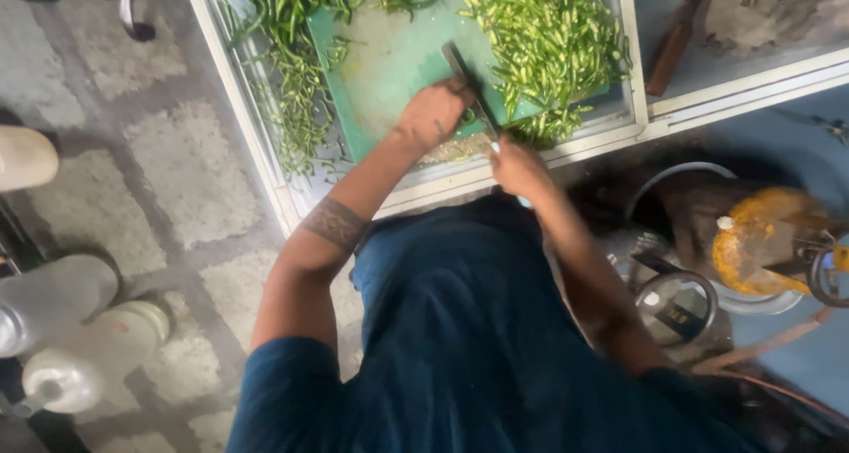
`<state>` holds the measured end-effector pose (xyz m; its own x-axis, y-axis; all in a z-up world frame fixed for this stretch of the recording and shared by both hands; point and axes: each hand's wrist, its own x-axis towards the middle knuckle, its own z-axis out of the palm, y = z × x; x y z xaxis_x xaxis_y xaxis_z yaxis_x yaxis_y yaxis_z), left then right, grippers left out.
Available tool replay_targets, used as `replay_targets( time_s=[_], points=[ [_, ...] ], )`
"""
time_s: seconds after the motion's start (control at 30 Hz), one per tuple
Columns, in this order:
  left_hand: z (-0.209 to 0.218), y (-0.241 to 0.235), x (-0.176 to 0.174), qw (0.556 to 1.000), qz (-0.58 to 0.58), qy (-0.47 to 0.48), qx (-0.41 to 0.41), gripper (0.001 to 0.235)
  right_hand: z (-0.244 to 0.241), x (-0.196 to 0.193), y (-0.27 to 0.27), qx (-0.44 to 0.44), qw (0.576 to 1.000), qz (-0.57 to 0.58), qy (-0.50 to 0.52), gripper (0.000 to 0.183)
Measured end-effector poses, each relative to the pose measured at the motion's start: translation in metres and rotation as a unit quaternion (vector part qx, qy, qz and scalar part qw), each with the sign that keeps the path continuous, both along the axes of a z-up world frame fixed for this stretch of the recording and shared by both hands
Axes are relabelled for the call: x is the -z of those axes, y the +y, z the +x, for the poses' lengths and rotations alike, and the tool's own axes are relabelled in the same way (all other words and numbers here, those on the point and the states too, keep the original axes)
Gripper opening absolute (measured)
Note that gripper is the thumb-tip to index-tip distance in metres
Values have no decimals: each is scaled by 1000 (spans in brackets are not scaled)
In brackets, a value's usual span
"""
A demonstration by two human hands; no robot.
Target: The person chops green chilies on a cutting board using a large knife, occasionally transferring chopped pieces to a pile and grabbing more chilies from a plastic bag.
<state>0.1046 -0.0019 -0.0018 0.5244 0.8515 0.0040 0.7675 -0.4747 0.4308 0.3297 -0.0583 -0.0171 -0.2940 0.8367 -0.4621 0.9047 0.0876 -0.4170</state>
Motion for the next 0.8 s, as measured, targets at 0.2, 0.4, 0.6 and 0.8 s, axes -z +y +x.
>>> replay_targets(
  time_s=[0.2,0.4,0.6,0.8],
  points=[
    [-4,1,10,996,89,-15,16,28,14,-34,-23,37,993,-113,10,35],
    [-10,3,11,997,48,-5,56,29,2,-13,1,13,998,-63,15,37],
    [-19,0,26,984,156,12,82,24,24,-26,-27,13,993,-118,16,40],
    [-19,4,12,971,200,-10,133,23,-11,14,2,41,996,-80,11,44]
  ],
)
